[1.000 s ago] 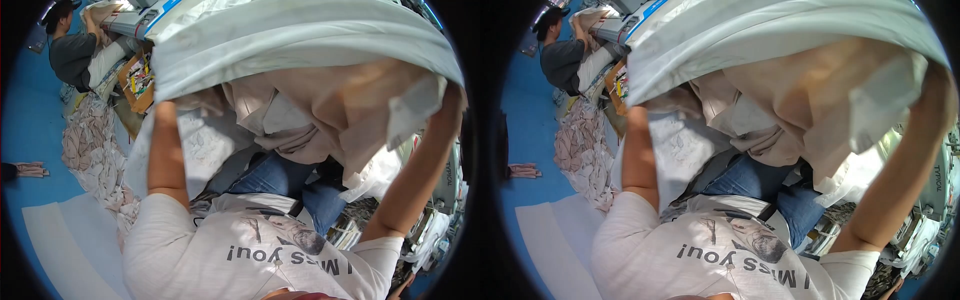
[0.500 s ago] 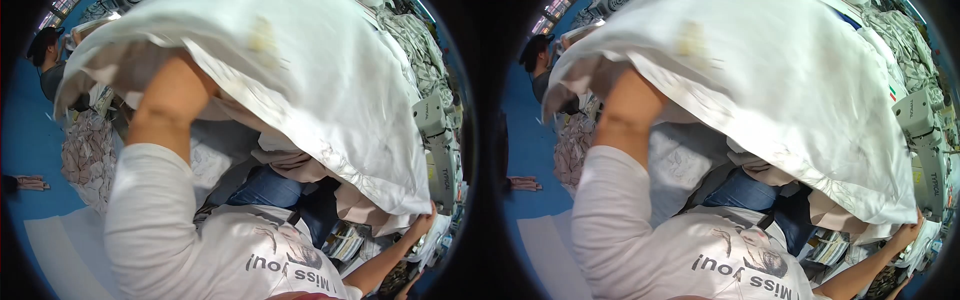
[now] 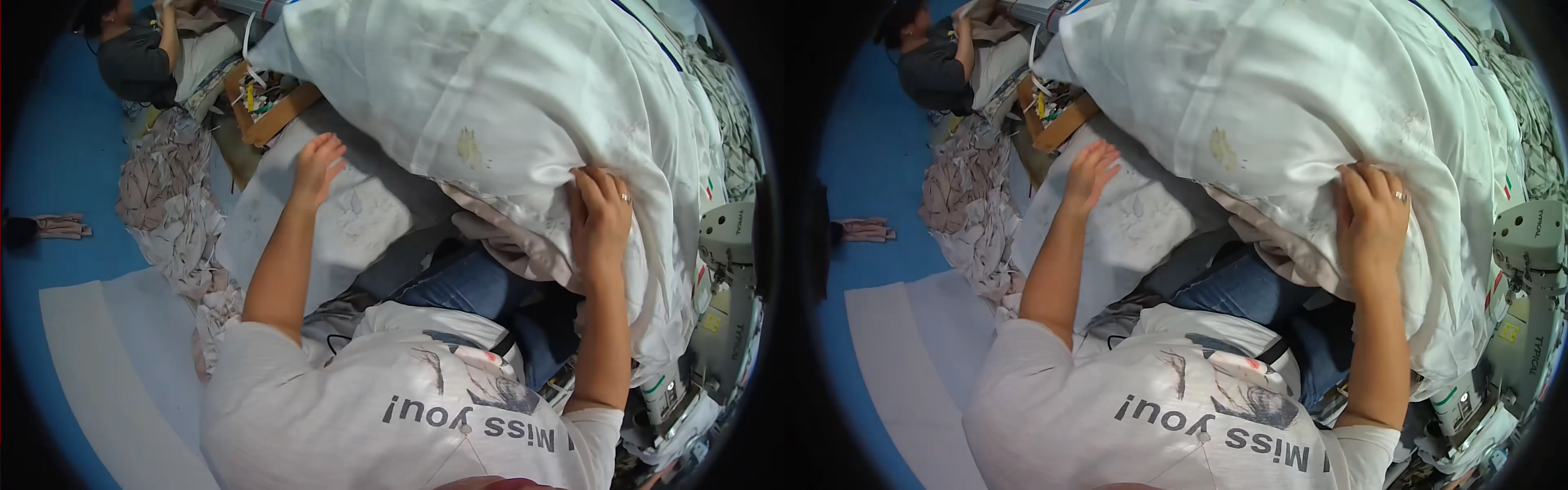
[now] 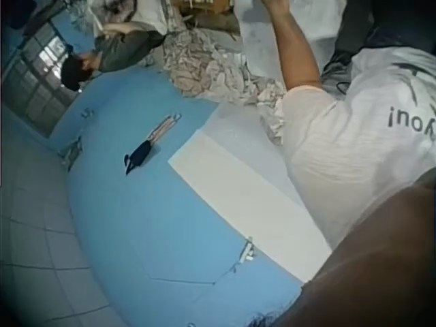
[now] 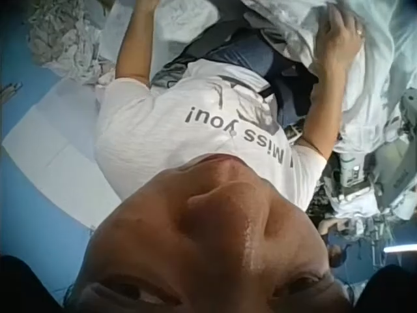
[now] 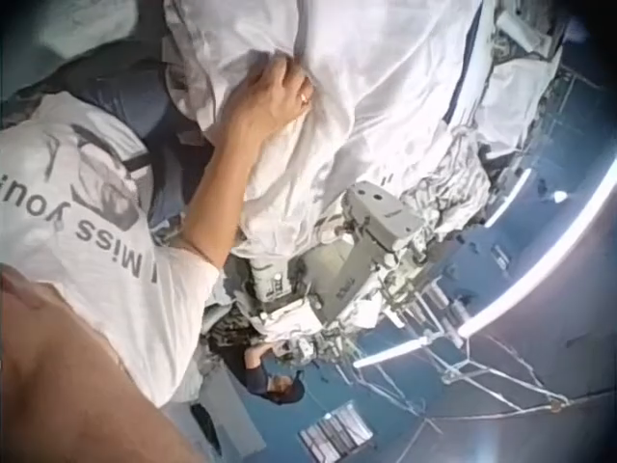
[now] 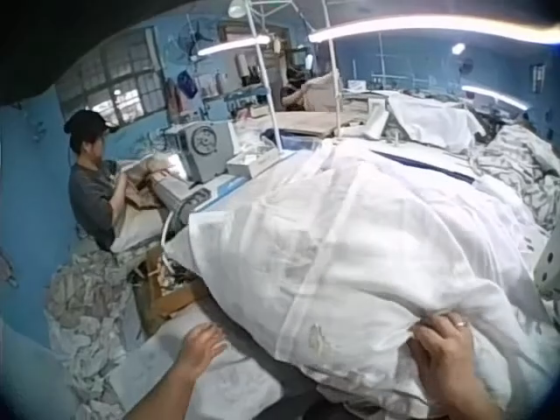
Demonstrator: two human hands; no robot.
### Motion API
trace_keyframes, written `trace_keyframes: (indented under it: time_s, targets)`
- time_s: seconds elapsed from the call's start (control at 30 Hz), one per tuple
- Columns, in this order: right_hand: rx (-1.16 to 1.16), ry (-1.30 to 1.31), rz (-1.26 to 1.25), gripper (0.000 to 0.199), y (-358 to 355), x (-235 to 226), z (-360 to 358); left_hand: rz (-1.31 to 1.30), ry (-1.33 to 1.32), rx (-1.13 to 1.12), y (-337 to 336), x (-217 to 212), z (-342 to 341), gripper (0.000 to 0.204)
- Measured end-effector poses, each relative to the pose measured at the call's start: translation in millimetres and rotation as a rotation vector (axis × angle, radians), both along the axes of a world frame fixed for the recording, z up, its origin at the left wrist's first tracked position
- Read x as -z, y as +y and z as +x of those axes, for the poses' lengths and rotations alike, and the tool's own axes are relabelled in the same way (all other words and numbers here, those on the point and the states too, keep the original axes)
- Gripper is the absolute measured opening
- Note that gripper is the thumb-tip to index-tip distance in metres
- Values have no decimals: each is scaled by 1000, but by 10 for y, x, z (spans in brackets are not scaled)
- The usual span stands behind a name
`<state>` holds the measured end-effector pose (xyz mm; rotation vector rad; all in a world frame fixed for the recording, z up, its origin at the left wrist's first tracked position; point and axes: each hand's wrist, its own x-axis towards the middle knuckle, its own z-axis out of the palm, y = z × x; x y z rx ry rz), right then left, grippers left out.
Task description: Sewing the edges of white fabric pillow covers using an industrial sewing machine.
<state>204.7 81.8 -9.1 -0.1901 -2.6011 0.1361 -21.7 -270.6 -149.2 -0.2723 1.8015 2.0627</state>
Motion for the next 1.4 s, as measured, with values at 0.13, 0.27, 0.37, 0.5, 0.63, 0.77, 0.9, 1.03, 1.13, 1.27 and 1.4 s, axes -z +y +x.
trace_keyframes:
  time_s: [0.13, 0.27, 0.37, 0.5, 0.63, 0.77, 0.9, 1.03, 1.13, 1.27, 1.4]
  targets:
    - [34, 40, -71, 5, 165, 113, -176, 586, -541, -299, 440, 354, -326, 64]
    - [195, 77, -522, 8, 317, 124, -264, 640, -130, -255, 724, 812, -449, 56]
    - [148, 189, -718, 13, 692, -57, -256, 556, -195, -237, 182, 618, -641, 28]
    - [166, 11, -644, 13, 1244, -520, -173, 744, 192, -9, -21, -1455, -505, 22]
    - [446, -181, -244, 16, 1725, -818, -79, 615, 589, 600, 930, -2266, -841, 27]
    - [337, 213, 158, 17, 769, -676, -396, -422, 757, 632, 1458, -1826, -1472, 26]
    - [-214, 128, -114, 36, -212, -411, -289, -366, 865, 552, 1720, -1112, -1805, 34]
    - [-19, -76, -560, 34, -188, -178, -381, -221, 825, 281, 1908, -1065, -1801, 34]
    - [114, -13, -565, 43, 87, -27, -374, -309, 970, 160, 2014, -1029, -1965, 34]
    - [155, -79, -652, 47, 71, -91, -441, -411, 1042, 248, 1958, -1107, -2316, 24]
    - [154, -61, -600, 47, 153, -25, -416, 201, 822, 630, 1785, -1898, -2406, 26]
